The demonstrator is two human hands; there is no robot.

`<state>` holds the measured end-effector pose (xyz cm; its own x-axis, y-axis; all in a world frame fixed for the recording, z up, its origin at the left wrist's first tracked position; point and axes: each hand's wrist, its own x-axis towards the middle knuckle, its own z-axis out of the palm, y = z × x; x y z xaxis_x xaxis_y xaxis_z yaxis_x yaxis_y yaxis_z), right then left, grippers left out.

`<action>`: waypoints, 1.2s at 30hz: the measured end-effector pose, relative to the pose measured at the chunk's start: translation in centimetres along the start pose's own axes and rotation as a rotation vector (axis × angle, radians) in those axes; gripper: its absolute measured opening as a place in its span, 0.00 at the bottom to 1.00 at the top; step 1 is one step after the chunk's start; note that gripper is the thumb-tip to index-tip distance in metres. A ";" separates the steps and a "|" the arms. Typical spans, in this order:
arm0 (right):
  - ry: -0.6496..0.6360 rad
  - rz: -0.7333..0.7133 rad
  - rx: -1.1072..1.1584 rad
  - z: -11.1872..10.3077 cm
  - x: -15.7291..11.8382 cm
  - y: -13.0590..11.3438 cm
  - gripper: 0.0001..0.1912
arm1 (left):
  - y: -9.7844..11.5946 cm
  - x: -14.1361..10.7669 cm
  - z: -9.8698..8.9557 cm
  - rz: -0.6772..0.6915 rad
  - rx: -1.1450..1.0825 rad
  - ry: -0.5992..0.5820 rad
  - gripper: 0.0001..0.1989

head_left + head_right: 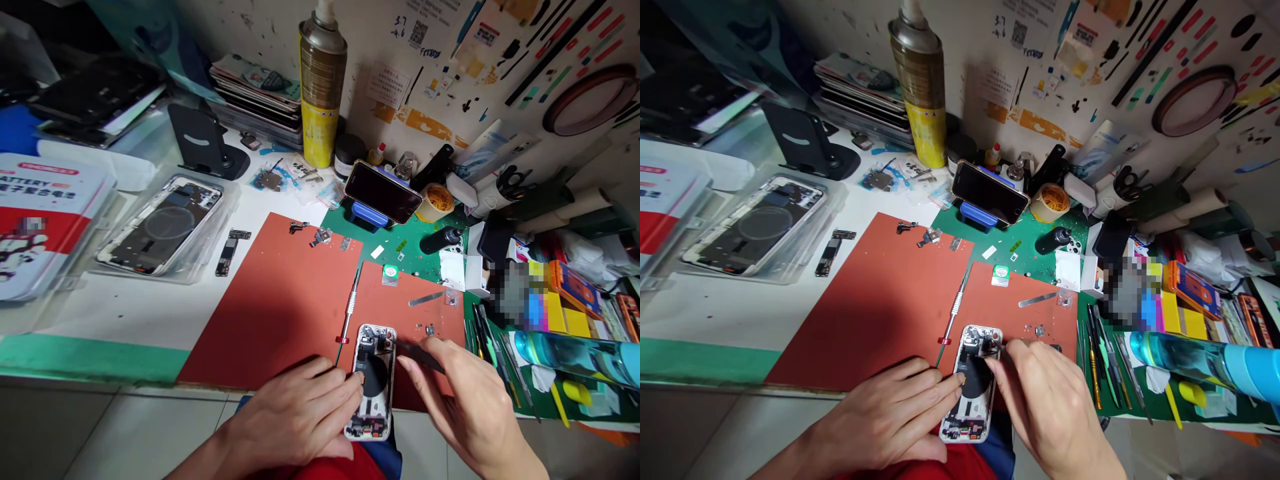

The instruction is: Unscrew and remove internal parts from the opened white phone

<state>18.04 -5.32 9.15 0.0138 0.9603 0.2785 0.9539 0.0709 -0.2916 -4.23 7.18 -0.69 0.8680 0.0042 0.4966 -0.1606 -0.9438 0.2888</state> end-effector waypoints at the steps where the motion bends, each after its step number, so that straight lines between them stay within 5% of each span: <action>1: 0.003 -0.001 -0.010 -0.1 0.2 0.0 0.12 | 0.0 0.0 0.0 0.002 0.002 0.004 0.24; 6: -0.067 0.023 0.043 -0.4 0.6 0.1 0.10 | 0.0 -0.1 0.1 -0.006 0.001 0.019 0.24; 15: 0.069 0.032 -0.057 0.4 0.6 -0.2 0.10 | 0.0 0.0 0.2 -0.007 0.008 0.012 0.24; 36: 0.123 0.026 -0.095 1.0 0.2 -0.3 0.14 | -0.1 0.0 0.1 0.010 -0.012 0.004 0.24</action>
<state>17.47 -4.90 8.35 0.0703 0.9209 0.3835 0.9766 0.0148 -0.2145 -4.11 7.26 -0.83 0.8643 -0.0033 0.5029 -0.1745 -0.9398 0.2938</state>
